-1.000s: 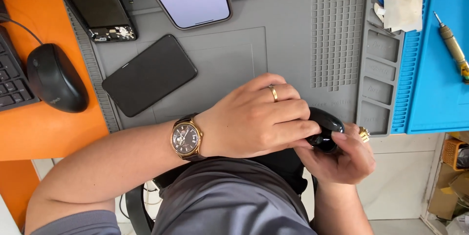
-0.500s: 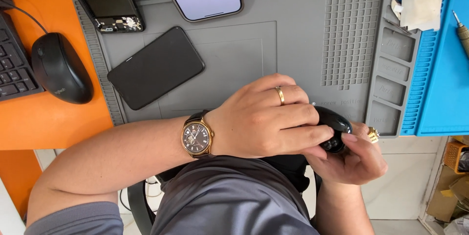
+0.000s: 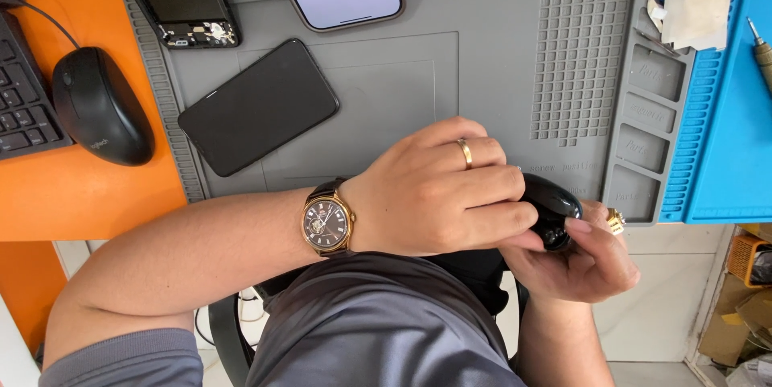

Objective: The person opens a black wireless earbud case, removes both earbuds, and places them back into the case. The person then closes the case. The task is performed by hand without tools.

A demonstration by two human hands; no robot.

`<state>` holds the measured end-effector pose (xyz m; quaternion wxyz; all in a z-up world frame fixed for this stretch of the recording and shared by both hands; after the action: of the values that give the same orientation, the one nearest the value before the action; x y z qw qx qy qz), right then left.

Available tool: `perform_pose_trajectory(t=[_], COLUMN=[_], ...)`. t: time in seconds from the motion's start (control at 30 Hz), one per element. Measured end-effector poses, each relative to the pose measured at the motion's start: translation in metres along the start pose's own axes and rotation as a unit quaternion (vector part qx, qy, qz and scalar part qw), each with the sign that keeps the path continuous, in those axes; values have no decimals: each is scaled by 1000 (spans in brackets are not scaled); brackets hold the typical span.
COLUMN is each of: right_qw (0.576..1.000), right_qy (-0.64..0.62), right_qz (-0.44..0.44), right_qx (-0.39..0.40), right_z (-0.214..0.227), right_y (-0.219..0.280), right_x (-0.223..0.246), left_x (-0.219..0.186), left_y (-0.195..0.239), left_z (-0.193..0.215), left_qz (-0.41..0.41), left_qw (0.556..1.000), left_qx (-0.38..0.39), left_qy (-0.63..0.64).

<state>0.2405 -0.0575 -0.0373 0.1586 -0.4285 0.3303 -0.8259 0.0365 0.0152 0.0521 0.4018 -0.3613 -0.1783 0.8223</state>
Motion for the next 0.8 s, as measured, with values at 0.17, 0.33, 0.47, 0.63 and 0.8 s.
perform_pose_trajectory(t=[0.17,0.33,0.47,0.63,0.8], right_qw=[999,994,992,993,990], right_qy=[-23,32,71,62,92], right_qz=[-26,-46,-92,-99,-107], right_qx=[-14,-90,-55,-31,-23], right_z=[4,19,23,23,21], right_y=[5,2,-17,-12,-10], right_x=[0,-1,5,5,10], left_x=[-1,11,14,13,13], left_y=[0,13,24,26,24], left_z=[4,-3,-17,-23,-25], left_qz=[21,112,113,95,80], left_qw=[1000,988,981,978,980], left_qx=[2,101,154,180,183], left_qy=[8,40,43,54,24])
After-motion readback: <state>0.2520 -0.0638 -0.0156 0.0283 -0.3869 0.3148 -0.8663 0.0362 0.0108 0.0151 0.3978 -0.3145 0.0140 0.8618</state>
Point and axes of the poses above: each hand's wrist, its own y-axis away from the middle knuckle, its own z-axis out of the back of the hand, x = y × z, the point moved 4 cm from there along -y, towards the middle knuckle, and after that the axes turned 1 degree about -y, right-handed, at the moved point
